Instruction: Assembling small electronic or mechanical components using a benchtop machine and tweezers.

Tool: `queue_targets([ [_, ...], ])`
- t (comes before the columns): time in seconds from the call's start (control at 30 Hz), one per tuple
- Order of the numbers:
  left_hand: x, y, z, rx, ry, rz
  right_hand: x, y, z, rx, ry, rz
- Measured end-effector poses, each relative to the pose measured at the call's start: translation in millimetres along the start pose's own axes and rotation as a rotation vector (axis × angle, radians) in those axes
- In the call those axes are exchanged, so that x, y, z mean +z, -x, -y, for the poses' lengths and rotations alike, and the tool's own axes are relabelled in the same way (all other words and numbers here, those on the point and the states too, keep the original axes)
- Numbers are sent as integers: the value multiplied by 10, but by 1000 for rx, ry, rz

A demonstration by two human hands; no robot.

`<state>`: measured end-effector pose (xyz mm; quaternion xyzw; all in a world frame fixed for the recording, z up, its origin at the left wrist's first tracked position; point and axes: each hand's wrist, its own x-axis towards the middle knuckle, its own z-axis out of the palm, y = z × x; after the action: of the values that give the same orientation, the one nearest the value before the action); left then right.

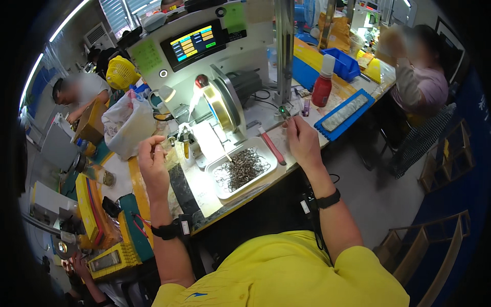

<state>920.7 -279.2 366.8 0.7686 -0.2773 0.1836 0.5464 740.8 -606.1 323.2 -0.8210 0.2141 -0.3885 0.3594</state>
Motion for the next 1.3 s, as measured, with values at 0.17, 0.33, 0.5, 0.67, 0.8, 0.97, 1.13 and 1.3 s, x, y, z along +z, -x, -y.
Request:
queue_targets([
  [0.17,16,1,30,-21,80,-1,1,3,-43,-42,-55,-24],
  [0.33,-34,-38,125,-197,364,-24,-44,-13,-113,65,-130,-19],
  [0.5,-24,-27,231,-263,344,-39,-19,-2,-114,57,-100,-13],
  [0.67,-5,-33,286,-244,307,-38,-39,1,-119,84,-124,8],
  [0.8,7,-41,322,-231,281,-30,-37,-9,-104,66,-89,-6],
  [0.97,0,-34,274,-224,248,-49,-31,-12,-64,60,-83,5],
  [1.13,37,-59,177,-276,465,-22,-61,-1,-137,77,-76,9],
  [1.3,6,-60,151,-290,514,-34,-58,5,-78,59,-69,5],
])
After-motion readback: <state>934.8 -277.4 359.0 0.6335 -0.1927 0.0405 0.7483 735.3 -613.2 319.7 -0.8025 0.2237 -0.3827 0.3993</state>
